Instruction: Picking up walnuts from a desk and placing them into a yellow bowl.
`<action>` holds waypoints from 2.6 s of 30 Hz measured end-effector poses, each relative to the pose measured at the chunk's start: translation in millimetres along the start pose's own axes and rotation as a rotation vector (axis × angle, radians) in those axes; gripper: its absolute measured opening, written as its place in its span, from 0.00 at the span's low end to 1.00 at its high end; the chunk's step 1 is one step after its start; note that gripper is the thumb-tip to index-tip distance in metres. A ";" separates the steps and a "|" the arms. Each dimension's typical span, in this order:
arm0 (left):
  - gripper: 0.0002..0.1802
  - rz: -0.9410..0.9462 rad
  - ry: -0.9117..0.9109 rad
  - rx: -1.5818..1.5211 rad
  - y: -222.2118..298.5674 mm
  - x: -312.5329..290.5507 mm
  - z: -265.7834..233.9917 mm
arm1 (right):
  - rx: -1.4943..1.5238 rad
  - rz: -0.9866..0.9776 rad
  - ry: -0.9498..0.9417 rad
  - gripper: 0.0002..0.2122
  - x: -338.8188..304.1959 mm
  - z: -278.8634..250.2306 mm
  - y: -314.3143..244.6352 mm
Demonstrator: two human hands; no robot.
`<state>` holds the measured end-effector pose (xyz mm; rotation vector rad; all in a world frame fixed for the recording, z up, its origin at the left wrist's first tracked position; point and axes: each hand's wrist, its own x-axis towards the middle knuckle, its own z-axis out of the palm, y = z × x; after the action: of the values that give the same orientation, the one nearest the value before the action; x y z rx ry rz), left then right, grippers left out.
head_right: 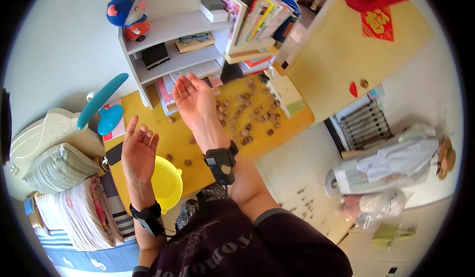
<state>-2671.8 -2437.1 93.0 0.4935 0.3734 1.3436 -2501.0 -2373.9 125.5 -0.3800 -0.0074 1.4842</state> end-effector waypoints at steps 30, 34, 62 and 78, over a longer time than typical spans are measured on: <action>0.16 0.670 0.274 0.347 -179.2 -86.6 -131.4 | -0.170 0.339 -0.383 0.05 73.0 -248.7 -1.0; 0.15 0.718 0.414 0.341 -199.8 -98.7 -138.0 | -0.216 0.396 -0.309 0.05 58.9 -282.9 5.6; 0.18 1.105 0.748 1.612 -263.4 -73.6 -128.9 | -1.177 -0.365 -1.070 0.15 -23.6 -295.0 31.4; 0.14 0.590 0.929 2.090 -191.7 -125.4 -175.7 | -1.496 -0.801 -1.379 0.09 -35.1 -291.4 113.2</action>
<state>-2629.8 -2566.9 -161.4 1.7094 2.6411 1.1666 -2545.1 -2474.4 -169.3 -0.3459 -2.1556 0.4179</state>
